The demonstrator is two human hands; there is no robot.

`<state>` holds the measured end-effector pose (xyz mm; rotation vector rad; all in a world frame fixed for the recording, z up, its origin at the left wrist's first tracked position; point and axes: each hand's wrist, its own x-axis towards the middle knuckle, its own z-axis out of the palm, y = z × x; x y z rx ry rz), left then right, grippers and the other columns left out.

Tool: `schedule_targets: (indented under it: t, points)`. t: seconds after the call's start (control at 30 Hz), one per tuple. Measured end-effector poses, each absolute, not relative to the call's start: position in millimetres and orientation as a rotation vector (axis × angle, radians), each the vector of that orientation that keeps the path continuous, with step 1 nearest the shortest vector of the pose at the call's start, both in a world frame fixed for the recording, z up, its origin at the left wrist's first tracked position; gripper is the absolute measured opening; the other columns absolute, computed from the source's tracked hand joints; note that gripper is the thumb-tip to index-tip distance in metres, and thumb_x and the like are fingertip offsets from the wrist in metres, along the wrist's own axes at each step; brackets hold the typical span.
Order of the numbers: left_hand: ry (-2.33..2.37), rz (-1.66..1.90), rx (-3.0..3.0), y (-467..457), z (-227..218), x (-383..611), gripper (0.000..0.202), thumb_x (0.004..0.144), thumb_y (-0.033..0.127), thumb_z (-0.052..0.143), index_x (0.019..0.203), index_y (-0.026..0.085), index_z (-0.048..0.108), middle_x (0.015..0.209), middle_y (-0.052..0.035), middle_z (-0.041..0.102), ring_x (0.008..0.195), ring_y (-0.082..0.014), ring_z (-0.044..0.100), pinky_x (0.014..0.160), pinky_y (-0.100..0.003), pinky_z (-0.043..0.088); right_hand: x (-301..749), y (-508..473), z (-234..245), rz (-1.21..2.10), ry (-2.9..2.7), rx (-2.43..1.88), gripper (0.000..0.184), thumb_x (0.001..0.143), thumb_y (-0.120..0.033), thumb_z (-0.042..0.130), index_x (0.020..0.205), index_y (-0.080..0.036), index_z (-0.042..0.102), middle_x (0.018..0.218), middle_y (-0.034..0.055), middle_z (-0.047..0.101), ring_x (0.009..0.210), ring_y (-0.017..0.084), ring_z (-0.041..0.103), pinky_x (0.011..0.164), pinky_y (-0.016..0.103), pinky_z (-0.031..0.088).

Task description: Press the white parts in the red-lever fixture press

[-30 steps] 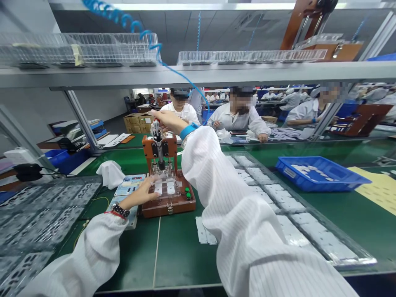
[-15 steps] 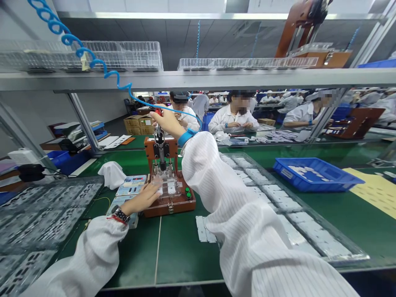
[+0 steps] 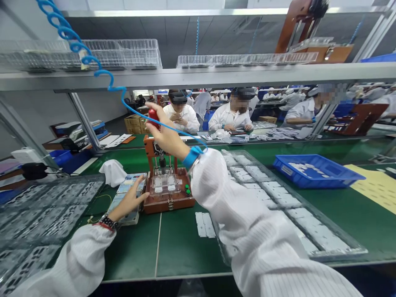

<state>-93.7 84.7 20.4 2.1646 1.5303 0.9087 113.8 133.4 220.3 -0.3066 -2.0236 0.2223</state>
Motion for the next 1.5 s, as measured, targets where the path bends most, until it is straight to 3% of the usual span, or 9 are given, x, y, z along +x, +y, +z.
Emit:
schedule_targets:
  t: [0.13, 0.27, 0.37, 0.5, 0.6, 0.87, 1.07, 1.23, 1.5]
  points:
    - [1.582, 0.362, 2.316, 86.6, 35.3, -127.4, 0.073, 0.079, 0.059, 0.052, 0.137, 0.017, 0.04, 0.15, -0.0151, 0.026, 0.138, -0.0324, 0.021, 0.112, -0.049, 0.016, 117.5, 109.7, 174.7, 0.195, -1.941, -0.299, 0.014, 0.086, -0.011, 0.04, 0.085, -0.021, 0.05, 0.095, 0.0056, 0.061, 0.101, 0.019, 0.058, 0.089, 0.036, 0.047]
    - [1.577, -0.031, 2.273, 87.3, 42.6, -148.5, 0.106, 0.061, 0.064, 0.069, 0.145, 0.016, 0.026, 0.152, -0.0176, 0.017, 0.14, -0.037, 0.009, 0.11, -0.055, 0.01, 112.6, 115.1, 146.2, 0.018, -1.935, -0.342, 0.023, 0.082, -0.005, 0.036, 0.077, -0.022, 0.05, 0.105, 0.0071, 0.064, 0.115, 0.021, 0.053, 0.099, 0.045, 0.039]
    - [1.555, -0.116, 2.282, 84.1, 37.2, -153.9, 0.114, 0.06, 0.069, 0.066, 0.148, 0.017, 0.015, 0.153, -0.0163, 0.011, 0.14, -0.0372, 0.001, 0.109, -0.058, 0.007, 115.0, 119.5, 142.7, -0.03, -2.001, -0.327, 0.03, 0.081, -0.002, 0.035, 0.087, -0.022, 0.056, 0.118, 0.0073, 0.061, 0.125, 0.021, 0.045, 0.103, 0.048, 0.036]
    - [1.559, -0.111, 2.341, 81.7, 30.6, -155.5, 0.112, 0.064, 0.075, 0.058, 0.149, 0.02, 0.01, 0.153, -0.0145, 0.006, 0.139, -0.037, -0.004, 0.109, -0.058, 0.004, 129.2, 107.9, 140.5, -0.024, -2.049, -0.333, 0.051, 0.081, 0.001, 0.031, 0.122, -0.024, 0.05, 0.136, 0.0066, 0.048, 0.135, 0.018, 0.033, 0.108, 0.047, 0.034]
    - [1.552, -0.089, 2.357, 83.6, 33.7, -159.5, 0.11, 0.064, 0.079, 0.054, 0.149, 0.022, 0.011, 0.153, -0.0137, 0.006, 0.139, -0.0361, -0.004, 0.109, -0.056, 0.004, 143.2, 94.2, 129.6, -0.031, -1.981, -0.381, 0.058, 0.083, 0.0, 0.031, 0.134, -0.026, 0.04, 0.14, 0.0061, 0.044, 0.133, 0.018, 0.035, 0.109, 0.045, 0.036]
    - [1.585, 0.16, 2.363, 83.1, 34.4, -184.8, 0.109, 0.061, 0.081, 0.055, 0.147, 0.023, 0.019, 0.153, -0.0104, 0.016, 0.139, -0.0377, 0.008, 0.11, -0.053, 0.009, 222.5, 127.3, 86.2, -0.227, -1.873, -0.664, 0.042, 0.081, -0.007, 0.04, 0.117, -0.022, 0.056, 0.123, 0.0082, 0.059, 0.12, 0.023, 0.05, 0.102, 0.049, 0.04]
    - [1.574, 0.149, 2.327, 83.9, 32.1, -187.0, 0.108, 0.056, 0.075, 0.066, 0.145, 0.028, 0.027, 0.15, -0.0095, 0.024, 0.138, -0.0401, 0.013, 0.108, -0.054, 0.016, 309.1, 188.6, 59.6, -0.006, -1.529, -1.215, 0.036, 0.073, -0.014, 0.039, 0.099, -0.015, 0.063, 0.108, 0.0133, 0.066, 0.106, 0.025, 0.058, 0.093, 0.044, 0.046]
    - [1.557, 0.19, 2.367, 88.9, 22.8, -197.5, 0.113, 0.048, 0.085, 0.06, 0.143, 0.032, 0.029, 0.15, -0.0074, 0.023, 0.137, -0.039, 0.016, 0.107, -0.053, 0.019, 357.8, 206.8, 43.8, 0.038, -1.42, -1.38, 0.039, 0.069, -0.013, 0.036, 0.097, -0.01, 0.063, 0.1, 0.0166, 0.067, 0.096, 0.026, 0.062, 0.083, 0.042, 0.051]
    - [1.572, 0.406, 2.468, 94.1, -10.0, -215.1, 0.092, 0.055, 0.09, 0.044, 0.136, 0.055, 0.022, 0.146, 0.0059, 0.027, 0.133, -0.0393, 0.028, 0.101, -0.059, 0.027, 384.0, 220.4, 30.2, 0.111, -1.585, -1.574, 0.042, 0.074, -0.003, 0.034, 0.104, -0.01, 0.063, 0.101, 0.0136, 0.069, 0.096, 0.02, 0.064, 0.085, 0.034, 0.051]
